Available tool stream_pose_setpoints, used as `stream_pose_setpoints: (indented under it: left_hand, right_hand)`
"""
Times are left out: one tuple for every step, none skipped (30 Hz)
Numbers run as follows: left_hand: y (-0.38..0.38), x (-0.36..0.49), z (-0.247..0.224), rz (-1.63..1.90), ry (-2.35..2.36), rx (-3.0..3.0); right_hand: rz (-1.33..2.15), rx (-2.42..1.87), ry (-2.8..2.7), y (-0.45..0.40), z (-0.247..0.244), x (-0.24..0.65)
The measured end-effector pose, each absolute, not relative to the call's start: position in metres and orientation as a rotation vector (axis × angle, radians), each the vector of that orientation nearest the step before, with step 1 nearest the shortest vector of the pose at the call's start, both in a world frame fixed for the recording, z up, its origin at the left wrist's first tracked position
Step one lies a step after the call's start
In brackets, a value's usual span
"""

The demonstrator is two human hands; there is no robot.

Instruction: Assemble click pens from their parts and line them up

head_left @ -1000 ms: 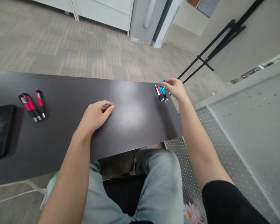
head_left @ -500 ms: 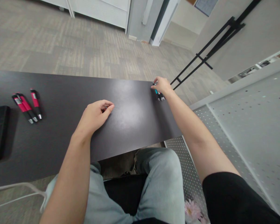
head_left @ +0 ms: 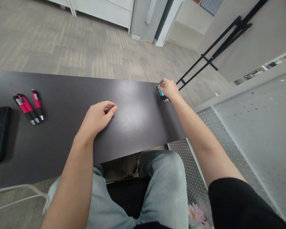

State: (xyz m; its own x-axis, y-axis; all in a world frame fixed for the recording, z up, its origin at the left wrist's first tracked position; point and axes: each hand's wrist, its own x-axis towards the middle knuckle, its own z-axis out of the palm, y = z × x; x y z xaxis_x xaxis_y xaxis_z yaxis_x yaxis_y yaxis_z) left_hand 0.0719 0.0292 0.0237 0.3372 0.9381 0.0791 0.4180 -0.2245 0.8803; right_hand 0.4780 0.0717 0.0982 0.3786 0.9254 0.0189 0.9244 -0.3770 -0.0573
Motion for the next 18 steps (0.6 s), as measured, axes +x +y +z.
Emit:
stream_pose_setpoints:
  left_hand:
    - [0.03,0.072,0.022,0.821,1.203,1.8]
    - [0.03,0.072,0.02,0.824,1.205,1.799]
    - [0.03,0.073,0.018,0.826,1.209,1.797]
    - [0.03,0.073,0.016,0.833,1.216,1.8]
    - [0.03,0.074,0.015,0.835,1.209,1.808]
    - [0.029,0.075,0.014,0.832,1.201,1.811]
    - [0.029,0.077,0.013,0.82,1.196,1.811]
    - [0.029,0.078,0.013,0.814,1.196,1.807]
    - [0.03,0.08,0.014,0.811,1.185,1.809]
    - [0.031,0.081,0.014,0.803,1.173,1.811]
    - [0.032,0.082,0.015,0.796,1.168,1.81]
    - [0.034,0.084,0.016,0.788,1.158,1.812]
    - [0.034,0.085,0.017,0.774,1.151,1.815]
    - [0.035,0.086,0.018,0.746,1.159,1.809]
    - [0.034,0.086,0.018,0.718,1.18,1.796]
    - [0.034,0.087,0.017,0.73,1.206,1.772]
    - [0.033,0.088,0.016,0.771,1.215,1.747]
    - [0.032,0.089,0.015,0.813,1.2,1.735]
  right_hand:
    - [0.023,-2.555,-1.728,0.067,0.101,0.477]
    - [0.02,-2.548,-1.741,0.063,0.103,0.475]
    - [0.012,-2.549,-1.737,0.059,0.105,0.473]
    - [0.019,-2.53,-1.756,0.055,0.107,0.47]
    - [0.029,-2.51,-1.77,0.053,0.108,0.465]
    - [0.05,-2.474,-1.803,0.052,0.108,0.459]
    - [0.082,-2.429,-1.845,0.052,0.108,0.451]
    - [0.126,-2.36,-1.895,0.053,0.108,0.439]
    - [0.179,-2.272,-1.952,0.054,0.107,0.424]
    - [0.227,-2.171,-2.005,0.056,0.106,0.406]
    - [0.279,-2.067,-2.046,0.058,0.105,0.383]
    - [0.353,-1.952,-2.093,0.06,0.103,0.357]
    - [0.429,-1.843,-2.132,0.061,0.102,0.329]
    - [0.498,-1.74,-2.169,0.063,0.101,0.297]
    - [0.551,-1.65,-2.204,0.065,0.1,0.265]
    - [0.584,-1.576,-2.25,0.069,0.099,0.232]
    - [0.601,-1.535,-2.311,0.073,0.097,0.201]
    - [0.605,-1.523,-2.376,0.079,0.096,0.171]
